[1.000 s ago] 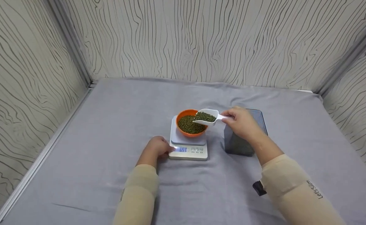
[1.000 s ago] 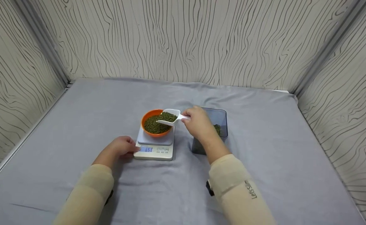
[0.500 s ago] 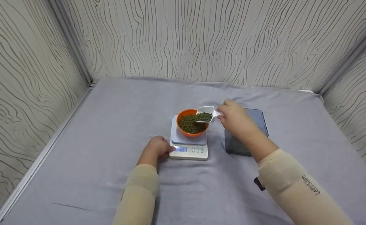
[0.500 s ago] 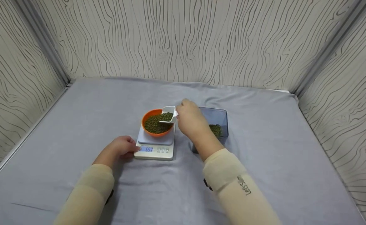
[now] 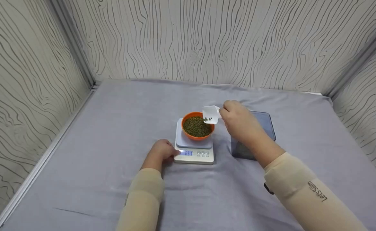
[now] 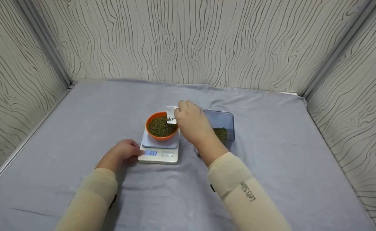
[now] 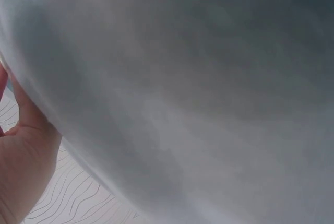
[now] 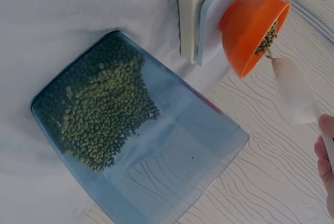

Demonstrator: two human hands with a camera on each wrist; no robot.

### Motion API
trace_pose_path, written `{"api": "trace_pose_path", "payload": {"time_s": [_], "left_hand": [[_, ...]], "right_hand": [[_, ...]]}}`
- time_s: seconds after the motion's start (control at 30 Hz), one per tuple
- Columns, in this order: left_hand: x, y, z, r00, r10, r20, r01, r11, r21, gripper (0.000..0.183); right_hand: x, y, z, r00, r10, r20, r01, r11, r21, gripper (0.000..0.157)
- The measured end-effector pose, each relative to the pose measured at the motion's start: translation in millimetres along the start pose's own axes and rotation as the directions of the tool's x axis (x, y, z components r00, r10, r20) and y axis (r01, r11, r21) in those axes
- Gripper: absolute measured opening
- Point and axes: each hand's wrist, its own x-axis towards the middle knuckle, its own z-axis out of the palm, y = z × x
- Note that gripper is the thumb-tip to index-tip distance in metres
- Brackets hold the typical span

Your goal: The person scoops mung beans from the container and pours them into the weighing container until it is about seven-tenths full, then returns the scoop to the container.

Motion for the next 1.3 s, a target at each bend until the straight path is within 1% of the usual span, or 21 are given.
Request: {"api": "trace_pose_path", "payload": {"time_s": [0.1,0.17,0.23,0.33,0.43,0.53,0.63,0.73,0.83,0.93,1.03,1.1,1.2,1.27,1.3], "left_hand": [[-0.2,0.3,-0.2,1.0,-0.003,0.003,0.003,1.0,-0.011,0.022],[-0.2,0.3,-0.3,1.0,0.0,0.001,0.0,1.0,-0.008,0.022],[0.0,0.3,-0.1,1.0,0.004,-0.001,-0.004,1.0,0.0,0.022],[0.5,0.1,0.3,1.0,0.008,-0.004,-0.008,1.0,0.004,0.023],[0.6,0.2,0.8,1.0,0.008,-0.004,-0.008,1.0,0.002,0.023],[-0.1,0.5,0.8,1.0,0.017,-0.011,-0.017,1.0,0.014,0.024],[-0.2,0.7,1.1,1.0,0.025,-0.015,-0.024,0.999,0.027,0.024],[0.3,0.9,1.3,1.0,0.018,-0.014,-0.018,1.0,0.024,0.025],[0.4,1.2,1.5,1.0,0.016,-0.016,-0.016,0.999,0.031,0.024],[0.0,1.4,1.3,1.0,0.009,-0.014,-0.008,0.999,0.033,0.024],[0.7,0.3,0.9,1.0,0.002,-0.009,-0.001,1.0,0.027,0.024],[1.7,-0.8,0.7,1.0,-0.001,-0.008,0.001,1.0,0.024,0.024],[2.6,-1.4,0.6,1.0,-0.012,-0.007,0.012,1.0,0.02,0.024],[2.8,-0.9,0.7,1.0,-0.022,-0.005,0.022,1.0,0.014,0.023],[2.5,-0.7,0.8,1.0,-0.024,-0.004,0.024,1.0,0.015,0.024]], "right_hand": [[-0.7,-0.3,0.5,0.998,-0.064,-0.022,0.062,0.996,-0.061,0.009],[-1.3,-0.2,0.8,0.996,-0.086,-0.025,0.084,0.993,-0.086,0.011],[-1.5,-0.2,1.0,0.995,-0.099,-0.026,0.096,0.991,-0.098,0.011],[-1.8,-0.6,0.9,0.995,-0.094,-0.029,0.091,0.991,-0.095,0.012],[-2.1,-1.2,0.9,0.997,-0.068,-0.033,0.065,0.995,-0.073,0.01],[-3.2,-0.9,1.2,0.999,-0.021,-0.029,0.02,0.999,-0.029,0.007],[-5.5,0.5,2.0,0.999,0.037,-0.012,-0.037,0.999,0.027,0.012],[-8.4,2.3,2.4,0.995,0.099,-0.008,-0.098,0.992,0.08,0.015],[-11.7,4.4,3.4,0.987,0.156,-0.029,-0.15,0.977,0.153,0.014],[-15.9,8.2,6.8,0.972,0.229,-0.046,-0.212,0.948,0.236,0.015],[-19.6,12.8,9.0,0.947,0.322,-0.013,-0.303,0.903,0.305,0.018],[-22.2,16.2,9.1,0.919,0.393,0.035,-0.381,0.859,0.343,0.018],[-26.8,21.1,6.5,0.868,0.486,0.103,-0.484,0.78,0.397,0.018],[-31.2,24.5,4.0,0.836,0.533,0.131,-0.532,0.73,0.429,0.019],[-33.8,26.2,2.2,0.824,0.55,0.139,-0.549,0.711,0.44,0.019]]}}
